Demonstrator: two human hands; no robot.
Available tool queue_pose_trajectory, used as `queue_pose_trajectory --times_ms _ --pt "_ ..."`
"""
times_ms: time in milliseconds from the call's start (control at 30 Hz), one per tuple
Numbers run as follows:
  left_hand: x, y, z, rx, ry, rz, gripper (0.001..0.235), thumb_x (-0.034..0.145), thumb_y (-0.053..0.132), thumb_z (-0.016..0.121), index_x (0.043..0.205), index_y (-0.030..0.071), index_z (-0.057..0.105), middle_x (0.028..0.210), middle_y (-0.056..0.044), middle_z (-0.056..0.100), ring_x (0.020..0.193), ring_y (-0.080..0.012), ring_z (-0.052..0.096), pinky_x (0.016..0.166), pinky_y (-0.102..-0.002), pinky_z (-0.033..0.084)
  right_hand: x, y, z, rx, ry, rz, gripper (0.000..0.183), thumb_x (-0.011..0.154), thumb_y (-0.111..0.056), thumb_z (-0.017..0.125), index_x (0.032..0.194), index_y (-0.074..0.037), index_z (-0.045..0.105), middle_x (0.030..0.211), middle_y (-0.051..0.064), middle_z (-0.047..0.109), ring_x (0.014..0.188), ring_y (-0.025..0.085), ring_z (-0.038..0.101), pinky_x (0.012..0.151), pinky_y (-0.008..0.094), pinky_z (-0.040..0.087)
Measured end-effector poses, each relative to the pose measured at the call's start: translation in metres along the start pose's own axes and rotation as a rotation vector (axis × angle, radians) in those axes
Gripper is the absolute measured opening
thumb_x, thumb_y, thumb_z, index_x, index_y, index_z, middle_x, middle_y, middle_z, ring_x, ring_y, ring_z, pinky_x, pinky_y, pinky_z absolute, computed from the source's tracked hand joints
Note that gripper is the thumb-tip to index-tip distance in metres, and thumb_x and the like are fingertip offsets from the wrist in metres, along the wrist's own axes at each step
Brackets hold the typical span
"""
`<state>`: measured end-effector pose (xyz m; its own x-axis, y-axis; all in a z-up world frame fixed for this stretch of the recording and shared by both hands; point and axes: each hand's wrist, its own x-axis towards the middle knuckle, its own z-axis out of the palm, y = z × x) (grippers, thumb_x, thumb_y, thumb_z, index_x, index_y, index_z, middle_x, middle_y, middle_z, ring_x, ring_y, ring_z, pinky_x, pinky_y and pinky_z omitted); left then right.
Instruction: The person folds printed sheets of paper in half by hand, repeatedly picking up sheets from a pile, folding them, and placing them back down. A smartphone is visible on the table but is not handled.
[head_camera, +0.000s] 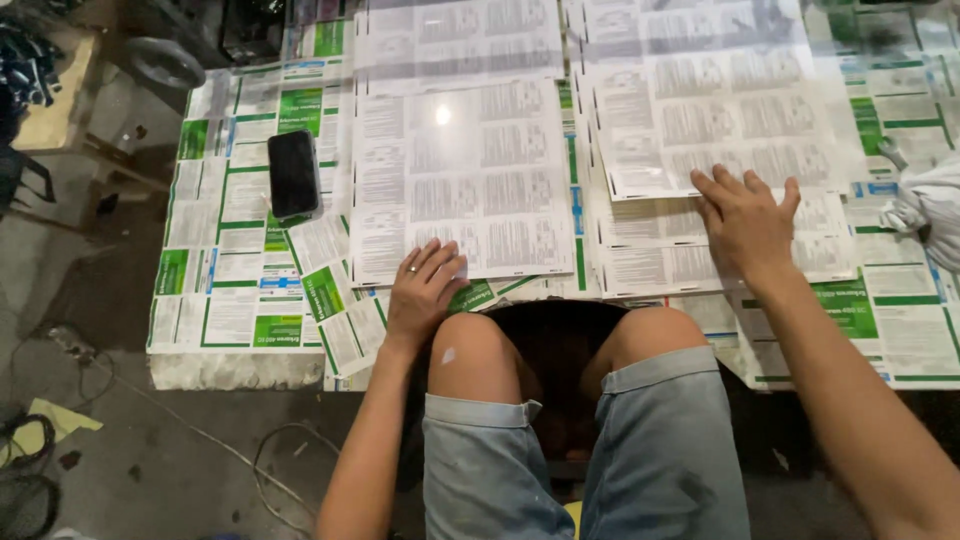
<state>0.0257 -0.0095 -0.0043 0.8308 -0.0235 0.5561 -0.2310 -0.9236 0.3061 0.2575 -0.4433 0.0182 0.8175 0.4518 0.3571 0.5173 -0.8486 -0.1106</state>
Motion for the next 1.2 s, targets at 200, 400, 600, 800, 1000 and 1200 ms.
queue_pose_trajectory --times_ms 200,400,600,800,1000,1200 --pt "0.003 0.008 -0.005 0.033 0.032 0.067 0.033 0.091 0.016 0.076 0.122 0.007 0.069 0.134 -0.011 0.067 0.13 -0.0343 0.061 0.113 -0.053 0.046 0.032 0.0 0.005 0.002 -0.063 -0.032 0.046 0.109 -0.043 0.049 0.152 -0.028 0.057 0.159 0.008 0.052 0.143 0.042 0.046 0.112 0.078 0.014" --pt "0.002 0.014 -0.013 0.051 0.022 0.155 0.03 0.091 -0.001 0.062 0.12 -0.004 0.066 0.129 -0.019 0.068 0.128 -0.0375 0.063 0.111 -0.052 0.049 0.066 0.0 0.01 0.038 -0.2 0.04 0.06 0.103 -0.055 0.043 0.159 -0.03 0.043 0.167 0.009 0.035 0.152 0.044 0.028 0.11 0.081 0.005" --pt "0.001 0.012 -0.016 -0.04 0.029 0.134 0.025 0.092 -0.004 0.059 0.116 -0.003 0.065 0.125 -0.018 0.069 0.127 -0.0353 0.066 0.111 -0.047 0.053 0.065 0.0 0.01 0.023 -0.427 0.062 0.081 0.094 -0.069 0.034 0.164 -0.032 0.014 0.172 0.009 0.007 0.156 0.039 0.004 0.11 0.081 -0.003" --pt "0.004 -0.001 -0.006 -0.209 0.095 -0.019 0.01 0.094 0.003 0.071 0.104 0.002 0.07 0.108 -0.012 0.075 0.111 -0.0314 0.073 0.098 -0.041 0.059 -0.007 0.009 -0.011 -0.016 -0.4 -0.098 0.107 0.076 -0.085 0.047 0.164 -0.032 0.017 0.172 0.013 0.01 0.155 0.046 0.012 0.109 0.083 0.008" --pt "0.033 0.008 -0.042 -0.423 -0.162 -0.419 0.013 0.08 0.009 0.082 0.089 0.001 0.079 0.091 -0.009 0.079 0.078 -0.0194 0.077 0.071 -0.031 0.058 -0.049 -0.003 -0.062 -0.027 -0.408 -0.222 0.127 0.056 -0.08 0.066 0.161 -0.028 0.017 0.168 0.021 0.012 0.15 0.052 0.014 0.108 0.078 0.019" --pt "0.049 -0.005 -0.047 -0.631 -0.228 -0.609 0.016 0.085 0.013 0.08 0.097 0.002 0.078 0.088 -0.009 0.08 0.076 -0.0119 0.071 0.072 -0.027 0.057 -0.059 0.01 -0.072 -0.239 -0.372 -0.471 0.09 0.077 -0.063 0.066 0.152 -0.022 0.04 0.159 0.013 0.042 0.14 0.04 0.046 0.108 0.052 0.044"
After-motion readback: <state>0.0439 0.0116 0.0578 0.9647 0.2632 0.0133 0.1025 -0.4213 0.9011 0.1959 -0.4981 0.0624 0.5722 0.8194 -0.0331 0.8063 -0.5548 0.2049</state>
